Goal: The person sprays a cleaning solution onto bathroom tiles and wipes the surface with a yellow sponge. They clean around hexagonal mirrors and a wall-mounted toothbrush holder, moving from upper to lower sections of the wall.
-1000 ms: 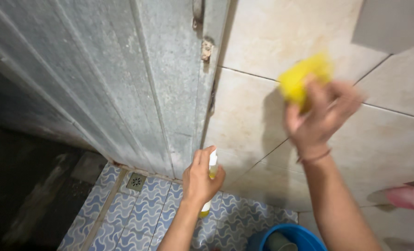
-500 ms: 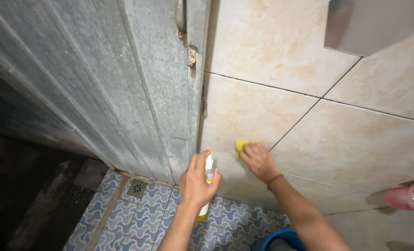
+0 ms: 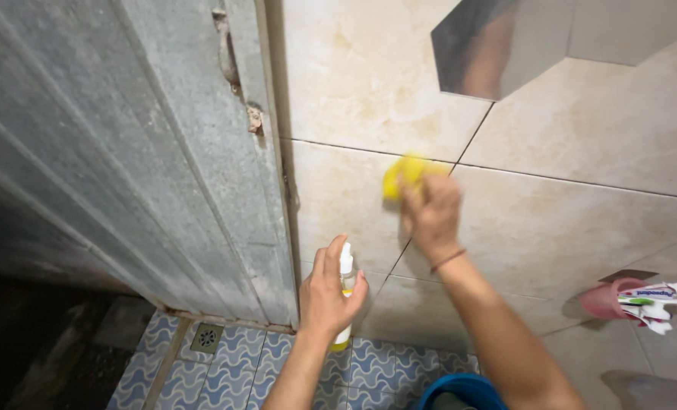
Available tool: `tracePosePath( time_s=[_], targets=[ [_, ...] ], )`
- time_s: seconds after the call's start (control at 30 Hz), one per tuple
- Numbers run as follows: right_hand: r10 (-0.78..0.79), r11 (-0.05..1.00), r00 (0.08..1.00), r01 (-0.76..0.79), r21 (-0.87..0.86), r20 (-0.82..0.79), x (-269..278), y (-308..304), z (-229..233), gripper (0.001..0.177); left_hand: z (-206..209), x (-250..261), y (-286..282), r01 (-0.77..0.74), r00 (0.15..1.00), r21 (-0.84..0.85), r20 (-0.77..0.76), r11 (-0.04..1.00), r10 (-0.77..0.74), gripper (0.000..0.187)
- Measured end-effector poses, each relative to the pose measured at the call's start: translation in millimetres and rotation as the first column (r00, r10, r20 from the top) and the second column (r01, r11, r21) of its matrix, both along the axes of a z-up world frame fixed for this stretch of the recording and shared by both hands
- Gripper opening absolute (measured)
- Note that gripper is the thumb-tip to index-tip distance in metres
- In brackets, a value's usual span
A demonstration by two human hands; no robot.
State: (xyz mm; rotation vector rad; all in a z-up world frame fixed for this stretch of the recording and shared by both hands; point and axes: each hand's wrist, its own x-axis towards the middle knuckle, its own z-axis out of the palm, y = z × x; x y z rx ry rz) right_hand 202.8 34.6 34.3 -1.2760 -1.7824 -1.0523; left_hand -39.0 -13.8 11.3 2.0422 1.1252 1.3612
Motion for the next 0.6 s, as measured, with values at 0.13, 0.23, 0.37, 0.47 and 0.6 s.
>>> tracePosePath(
  time_s=[0.13, 0.23, 0.37, 0.47, 0.6],
  targets=[
    [0.158, 0.914, 0.987, -0.152, -0.376, -0.015, -7.2, -31.0, -86.9, 0.033, 2.2, -4.0, -0.8, -0.012, 1.000, 0.009, -0.018, 1.000, 0.012, 0.070],
    [0.201, 0.791, 0.968, -0.250, -0.559, -0.148, -12.6, -45.2, -89.3, 0.042, 5.4, -7.3, -0.3, -0.006, 1.000, 0.023, -0.023, 1.000, 0.007, 0.072],
    [0.025, 0.992, 0.991, -0.042, -0.123, -0.133, -5.2, -27.7, -1.5, 0.052, 11.5, -2.0, 1.5, -0.020, 1.000, 0.048, -0.023, 0.999, 0.021, 0.074],
    [-0.073, 0.989, 0.969, 0.100, 0.105, -0.235, 7.3, -16.5, 60.6, 0.056, 14.9, 3.9, 3.6, -0.002, 1.000, 0.081, -0.002, 0.997, 0.002, 0.075],
    [-0.068, 0.995, 0.995, 0.074, 0.071, -0.078, 10.0, -0.6, 24.8, 0.055, 16.6, 8.6, 8.4, 0.010, 1.000, 0.083, 0.015, 0.996, -0.012, 0.077]
  ],
)
